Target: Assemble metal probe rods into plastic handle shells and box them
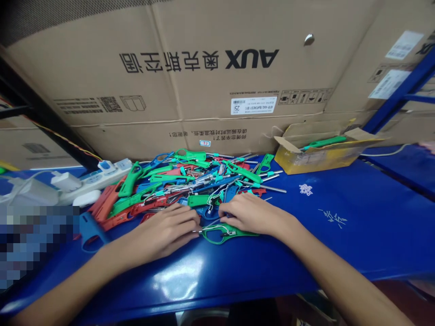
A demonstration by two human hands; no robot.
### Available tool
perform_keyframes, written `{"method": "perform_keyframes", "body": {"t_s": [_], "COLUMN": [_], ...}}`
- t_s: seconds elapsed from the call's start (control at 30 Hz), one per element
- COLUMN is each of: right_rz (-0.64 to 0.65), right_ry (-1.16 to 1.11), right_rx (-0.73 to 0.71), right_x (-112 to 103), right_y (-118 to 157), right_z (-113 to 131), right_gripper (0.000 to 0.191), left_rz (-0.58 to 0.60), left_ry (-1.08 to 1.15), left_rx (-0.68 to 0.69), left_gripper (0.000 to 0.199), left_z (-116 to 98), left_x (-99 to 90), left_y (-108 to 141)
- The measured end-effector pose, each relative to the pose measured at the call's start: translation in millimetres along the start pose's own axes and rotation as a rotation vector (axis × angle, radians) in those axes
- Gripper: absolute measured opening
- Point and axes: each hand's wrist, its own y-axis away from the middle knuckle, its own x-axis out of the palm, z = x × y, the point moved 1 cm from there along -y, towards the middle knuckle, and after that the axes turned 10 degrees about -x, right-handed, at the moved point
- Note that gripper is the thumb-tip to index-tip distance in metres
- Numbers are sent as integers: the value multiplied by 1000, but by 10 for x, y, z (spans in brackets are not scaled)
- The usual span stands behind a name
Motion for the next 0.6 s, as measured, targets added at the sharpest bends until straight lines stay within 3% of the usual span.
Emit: {"method": "perform_keyframes", "body": {"t_s": [0.17, 0.6], "right_rz": [-41, 44], "right_ry": [-76, -237], "right_rx": [30, 72], "right_x": [-56, -25], "right_y": [34, -6], "right_z": [7, 18], "right_gripper": [21, 16], "left_rz": [19, 42], "left_ry": [9, 24], "left_rx": [-11, -3], "left_gripper": [15, 15], "left_z": [-16, -33], "left_x": [-20, -47], "left_y": [4, -1]}}
